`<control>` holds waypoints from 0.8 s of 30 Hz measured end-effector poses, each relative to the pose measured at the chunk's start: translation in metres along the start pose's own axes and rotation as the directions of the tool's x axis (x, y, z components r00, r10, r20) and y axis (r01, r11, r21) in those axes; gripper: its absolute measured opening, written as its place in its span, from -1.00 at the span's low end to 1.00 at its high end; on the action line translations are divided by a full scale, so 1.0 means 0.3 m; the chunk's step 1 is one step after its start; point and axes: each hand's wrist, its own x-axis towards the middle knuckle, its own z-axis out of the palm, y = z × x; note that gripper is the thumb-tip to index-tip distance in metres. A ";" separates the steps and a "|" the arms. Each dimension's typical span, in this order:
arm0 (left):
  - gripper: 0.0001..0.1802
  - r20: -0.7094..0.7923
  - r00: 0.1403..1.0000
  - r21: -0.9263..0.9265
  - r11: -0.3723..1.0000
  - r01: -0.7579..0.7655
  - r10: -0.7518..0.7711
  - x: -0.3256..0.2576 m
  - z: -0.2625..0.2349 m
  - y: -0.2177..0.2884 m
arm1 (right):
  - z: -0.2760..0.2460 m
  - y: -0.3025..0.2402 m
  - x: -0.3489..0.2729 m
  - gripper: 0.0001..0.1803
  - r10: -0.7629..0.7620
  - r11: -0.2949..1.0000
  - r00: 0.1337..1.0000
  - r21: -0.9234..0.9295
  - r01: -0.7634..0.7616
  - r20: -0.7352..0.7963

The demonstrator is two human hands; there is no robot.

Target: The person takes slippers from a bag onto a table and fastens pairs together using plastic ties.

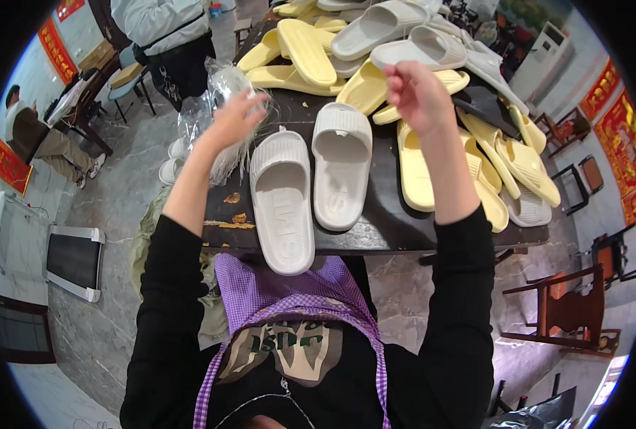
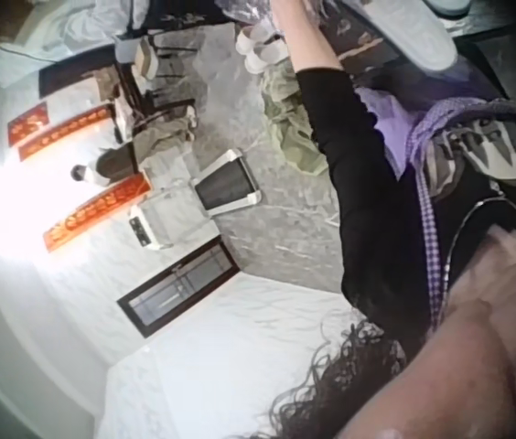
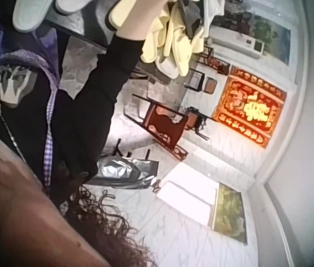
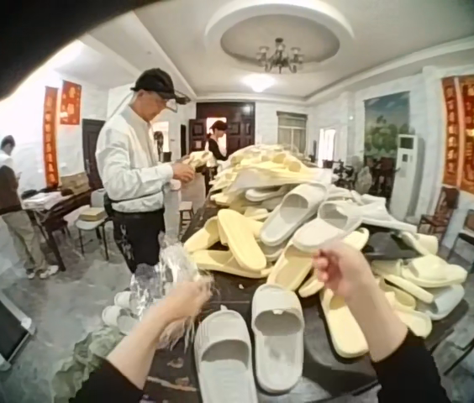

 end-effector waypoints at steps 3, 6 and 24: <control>-0.60 -0.353 0.925 -0.115 0.974 -0.195 0.144 -0.073 -0.144 0.111 | 0.057 0.083 -0.153 -0.93 0.147 0.989 0.989 0.018 -0.147 -0.021; -0.64 -0.187 0.969 -0.581 0.778 -0.240 0.159 -0.204 -0.154 0.252 | 0.089 0.195 -0.259 -0.89 0.306 0.950 0.951 -0.076 -0.302 0.046; -0.80 -0.197 0.979 -0.777 0.600 -0.190 0.055 -0.432 -0.075 0.401 | 0.184 0.400 -0.409 -0.91 0.462 0.878 0.885 0.117 -0.465 0.049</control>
